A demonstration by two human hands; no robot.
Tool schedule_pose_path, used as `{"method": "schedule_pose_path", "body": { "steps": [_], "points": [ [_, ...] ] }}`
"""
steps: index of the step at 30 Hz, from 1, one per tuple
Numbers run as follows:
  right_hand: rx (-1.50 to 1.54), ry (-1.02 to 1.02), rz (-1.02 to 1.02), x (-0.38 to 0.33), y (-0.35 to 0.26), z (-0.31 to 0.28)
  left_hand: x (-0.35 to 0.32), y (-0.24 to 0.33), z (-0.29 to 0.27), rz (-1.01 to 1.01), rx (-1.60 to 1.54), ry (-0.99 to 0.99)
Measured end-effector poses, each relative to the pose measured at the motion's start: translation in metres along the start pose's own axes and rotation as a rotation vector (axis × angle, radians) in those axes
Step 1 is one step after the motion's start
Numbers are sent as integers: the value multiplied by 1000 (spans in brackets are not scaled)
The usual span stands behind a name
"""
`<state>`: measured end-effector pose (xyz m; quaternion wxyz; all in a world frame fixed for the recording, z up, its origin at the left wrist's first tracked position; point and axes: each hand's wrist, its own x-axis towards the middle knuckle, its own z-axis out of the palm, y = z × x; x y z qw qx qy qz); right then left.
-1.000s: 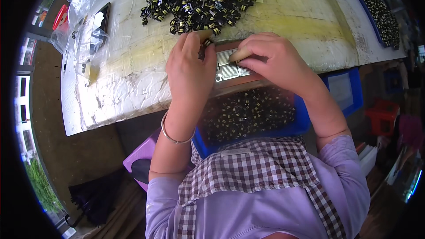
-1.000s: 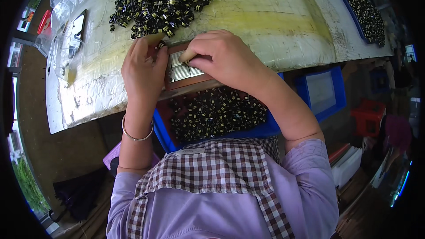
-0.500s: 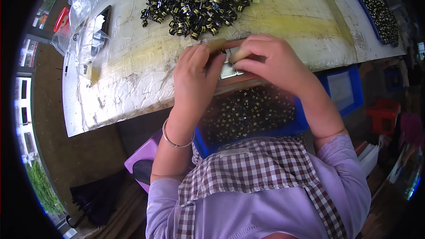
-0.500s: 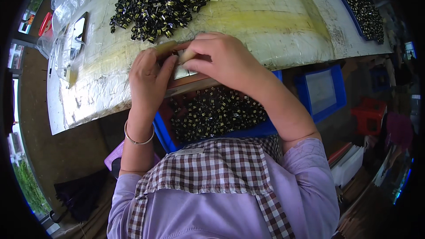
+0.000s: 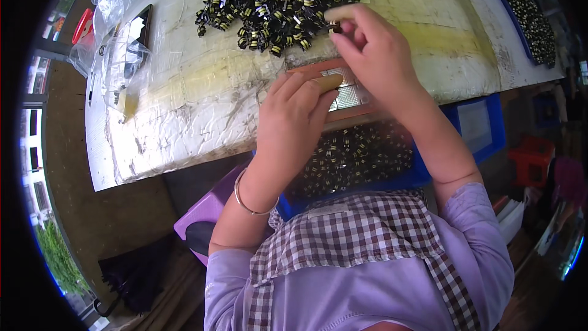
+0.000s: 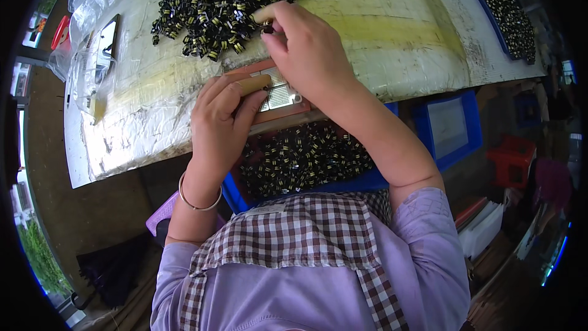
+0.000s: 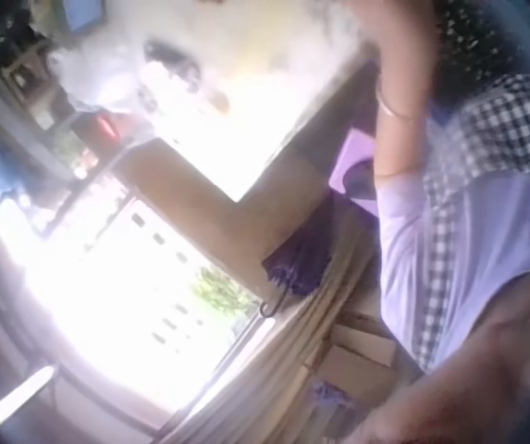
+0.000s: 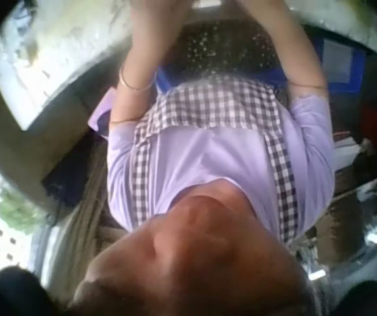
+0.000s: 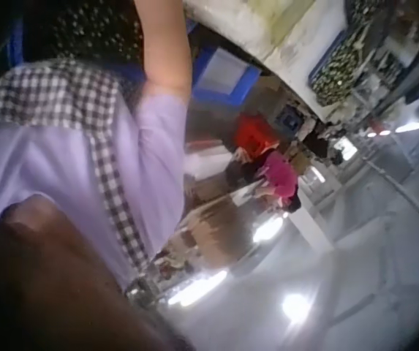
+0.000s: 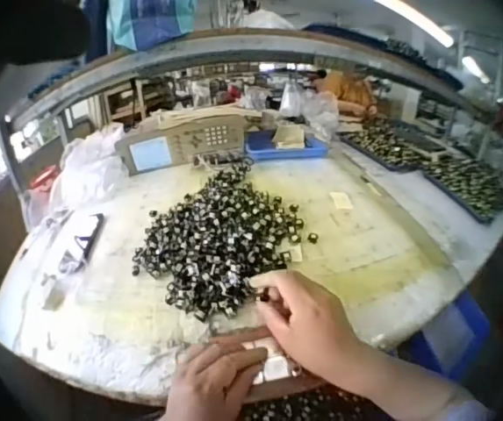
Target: Manually assemble small electronic components onto a metal base plate at a production station.
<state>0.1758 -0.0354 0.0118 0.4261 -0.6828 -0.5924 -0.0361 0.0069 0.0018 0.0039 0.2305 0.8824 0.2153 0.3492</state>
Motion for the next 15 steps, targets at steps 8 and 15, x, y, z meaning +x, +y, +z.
{"method": "schedule_pose_path", "body": {
  "steps": [8,15],
  "points": [
    [192,-170,90,-17,-10,-29,-1,9,4,64,100,63],
    [175,-219,-14,-24,-1,-24,3,5,-7,-98,42,92]
  ]
}}
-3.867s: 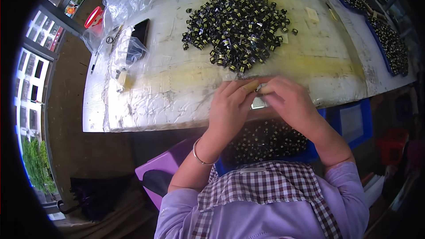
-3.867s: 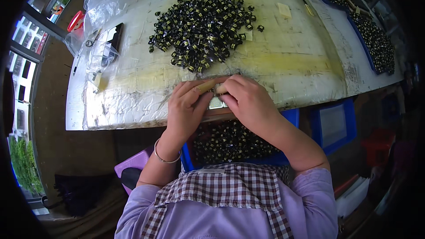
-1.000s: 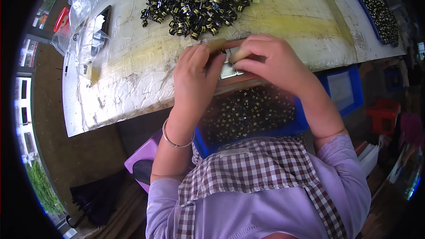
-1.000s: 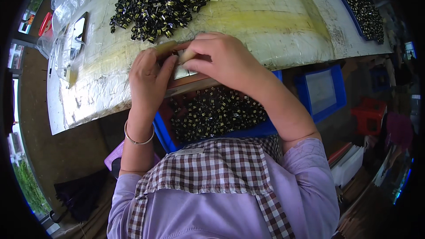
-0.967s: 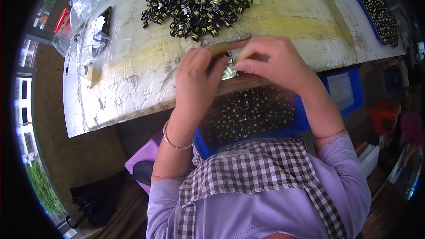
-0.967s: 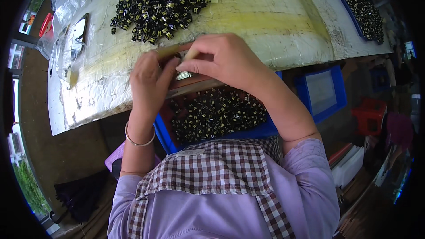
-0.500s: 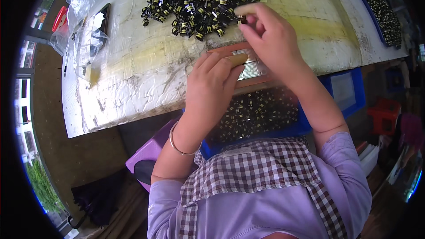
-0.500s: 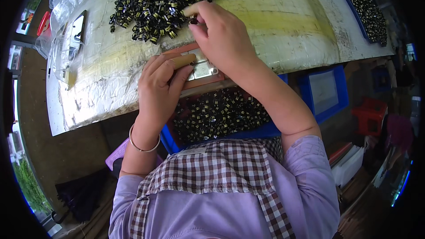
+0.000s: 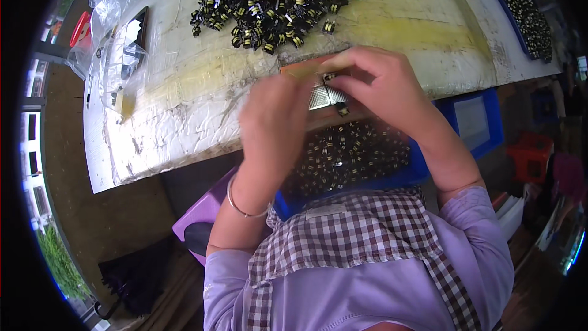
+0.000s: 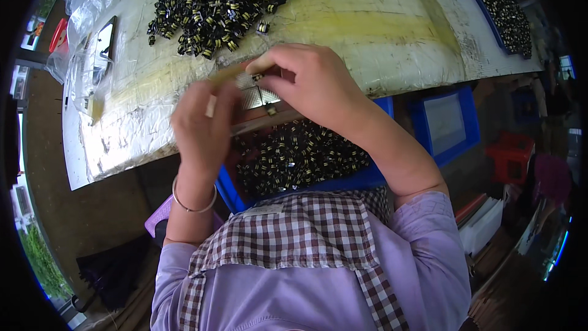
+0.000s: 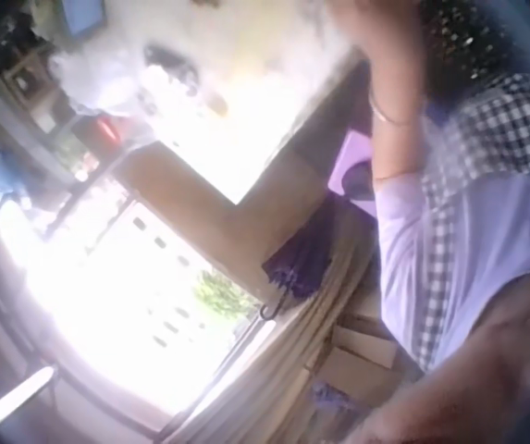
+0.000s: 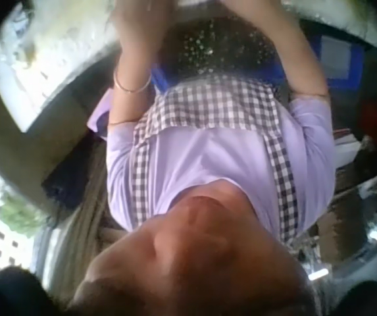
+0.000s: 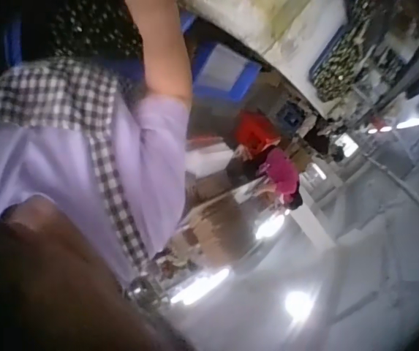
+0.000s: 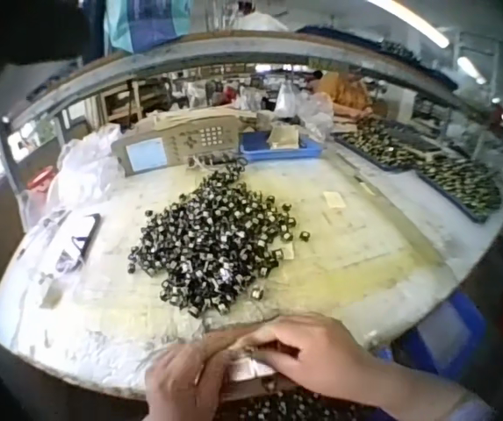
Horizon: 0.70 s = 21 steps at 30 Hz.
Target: Manually assemble small electronic components onto a metal base plate at a production station.
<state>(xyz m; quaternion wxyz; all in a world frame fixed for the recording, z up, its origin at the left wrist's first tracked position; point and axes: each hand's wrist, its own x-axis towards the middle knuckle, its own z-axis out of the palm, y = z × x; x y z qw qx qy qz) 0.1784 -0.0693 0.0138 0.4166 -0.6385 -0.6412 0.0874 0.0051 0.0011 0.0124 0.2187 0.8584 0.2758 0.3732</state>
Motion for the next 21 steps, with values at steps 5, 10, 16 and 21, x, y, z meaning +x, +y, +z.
{"method": "schedule_pose_path", "body": {
  "steps": [5,10,16,21],
  "points": [
    [83,-177,31,7,-11,-4,17,-30,0,-84,282,144],
    [110,-257,50,8,-12,-9,17,-32,1,-139,313,110],
    [2,-164,-65,-3,-11,-3,8,-27,4,-20,202,82],
    [9,-90,-34,-6,-12,3,10,-33,6,137,261,124]
  ]
}}
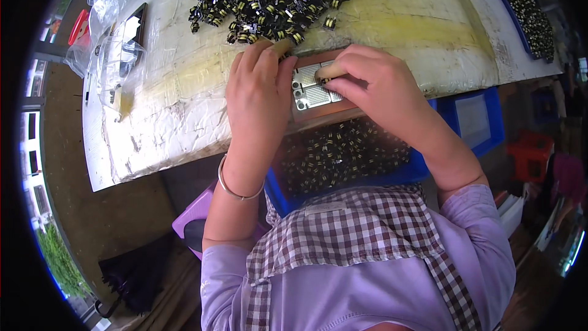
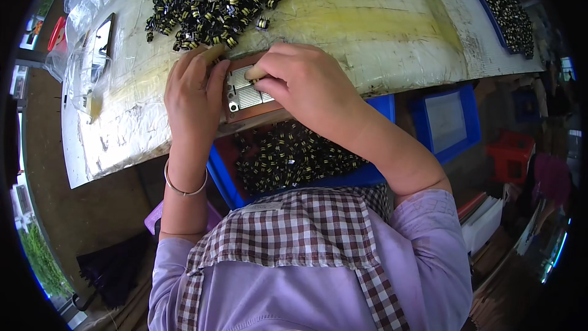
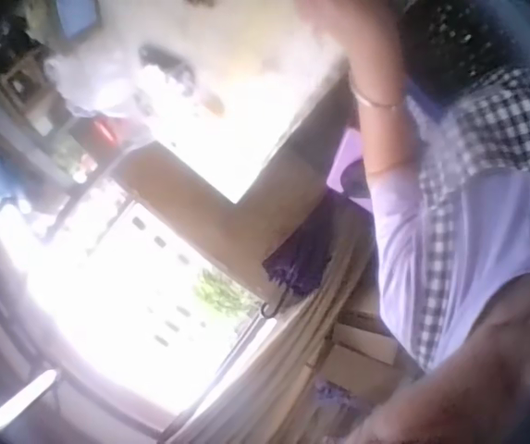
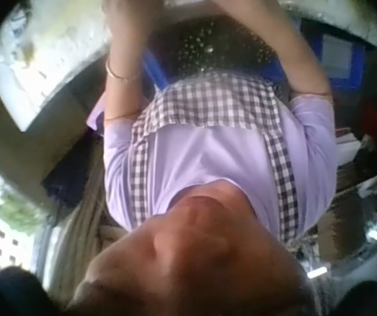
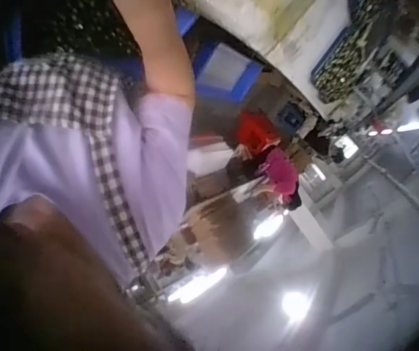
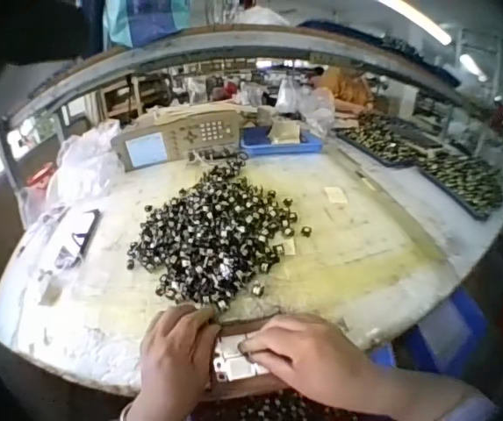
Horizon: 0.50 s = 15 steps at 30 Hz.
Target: Manually assemble small electronic components onto a metal base plate at a production station.
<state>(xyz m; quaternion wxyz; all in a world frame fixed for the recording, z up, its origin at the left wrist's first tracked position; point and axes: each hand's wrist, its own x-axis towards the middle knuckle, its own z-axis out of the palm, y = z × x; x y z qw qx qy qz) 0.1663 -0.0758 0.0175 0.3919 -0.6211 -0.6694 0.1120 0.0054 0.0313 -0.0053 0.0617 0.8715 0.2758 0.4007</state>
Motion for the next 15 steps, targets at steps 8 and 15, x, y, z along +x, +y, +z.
{"method": "schedule_pose_path", "body": {
  "steps": [8,15],
  "points": [
    [-16,-36,-38,10,0,-5,2,0,1,-7,115,3],
    [-54,-151,-120,7,3,-8,-3,5,-1,-12,125,-94]
  ]
}}
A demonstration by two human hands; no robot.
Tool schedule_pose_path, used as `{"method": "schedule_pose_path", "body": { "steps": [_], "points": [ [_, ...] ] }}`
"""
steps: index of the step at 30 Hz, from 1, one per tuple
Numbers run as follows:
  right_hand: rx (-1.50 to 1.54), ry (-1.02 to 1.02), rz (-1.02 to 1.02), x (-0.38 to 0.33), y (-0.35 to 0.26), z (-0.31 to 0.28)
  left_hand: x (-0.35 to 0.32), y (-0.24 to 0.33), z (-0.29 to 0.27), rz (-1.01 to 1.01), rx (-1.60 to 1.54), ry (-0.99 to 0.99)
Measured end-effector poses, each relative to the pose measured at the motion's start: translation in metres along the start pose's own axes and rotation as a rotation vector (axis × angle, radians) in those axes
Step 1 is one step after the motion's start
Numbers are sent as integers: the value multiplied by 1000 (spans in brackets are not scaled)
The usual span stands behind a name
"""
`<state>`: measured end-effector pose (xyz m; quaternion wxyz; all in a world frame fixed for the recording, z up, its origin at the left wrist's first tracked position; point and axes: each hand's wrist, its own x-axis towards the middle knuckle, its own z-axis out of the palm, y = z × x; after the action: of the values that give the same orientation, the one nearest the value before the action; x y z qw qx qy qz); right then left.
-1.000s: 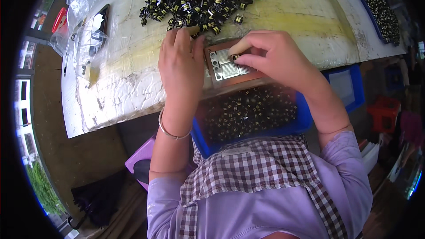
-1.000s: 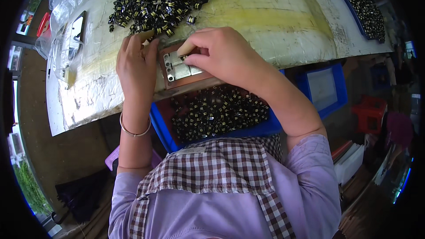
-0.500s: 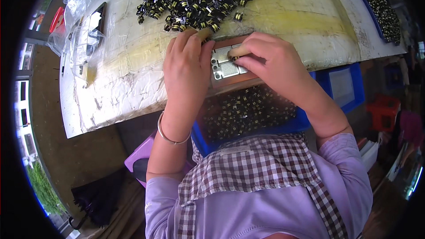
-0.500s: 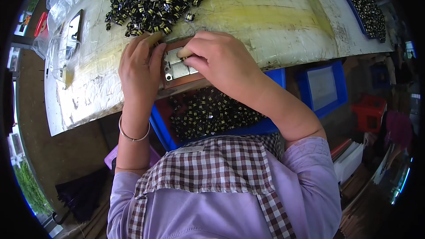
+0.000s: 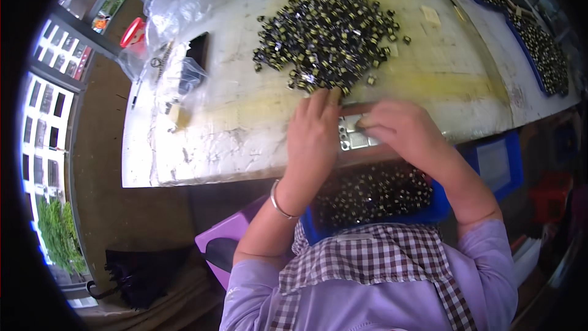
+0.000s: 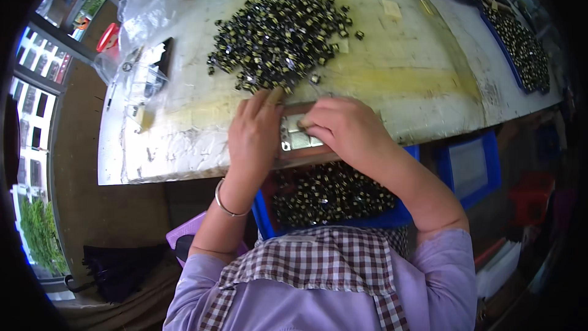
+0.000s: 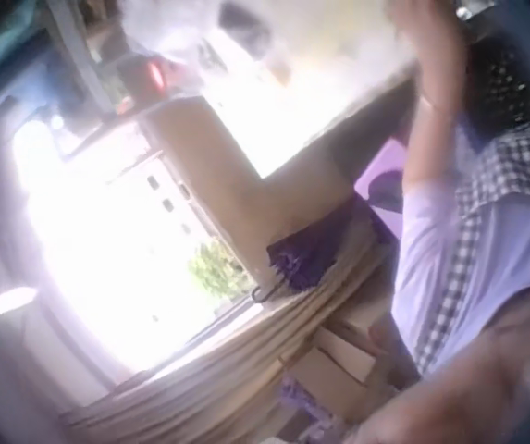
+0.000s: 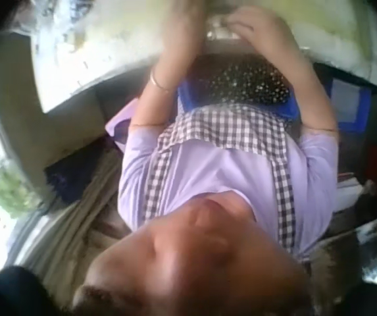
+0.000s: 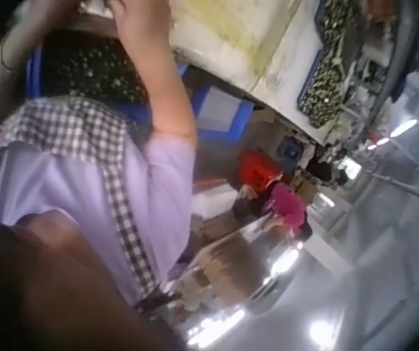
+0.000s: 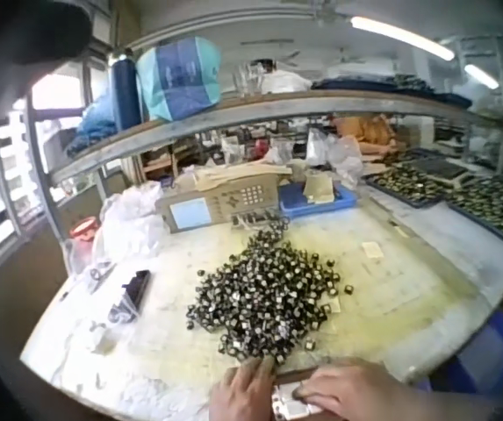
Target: Manually assemble small electronic components onto a metal base plate at a production station.
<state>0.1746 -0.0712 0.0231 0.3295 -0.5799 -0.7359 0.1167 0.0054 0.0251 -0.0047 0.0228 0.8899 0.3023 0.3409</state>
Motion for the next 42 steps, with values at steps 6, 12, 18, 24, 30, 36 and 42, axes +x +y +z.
{"method": "schedule_pose_path", "body": {
  "steps": [6,12,18,24,30,36,42],
  "points": [
    [-42,187,55,-11,-11,9,0,4,-1,-53,-72,44],
    [-44,213,67,-7,-4,13,-4,7,-6,-35,-272,45],
    [-17,282,0,-7,0,19,-5,6,-5,-51,-271,71],
    [327,281,168,-11,6,14,-5,12,-6,-20,-395,-28],
    [349,391,322,-13,4,8,-9,28,-7,78,-290,-43],
    [-44,342,88,-12,9,11,-9,31,-9,81,-274,-11],
    [319,171,418,-8,-8,4,-8,9,-19,-377,-356,-58]
  ]
}}
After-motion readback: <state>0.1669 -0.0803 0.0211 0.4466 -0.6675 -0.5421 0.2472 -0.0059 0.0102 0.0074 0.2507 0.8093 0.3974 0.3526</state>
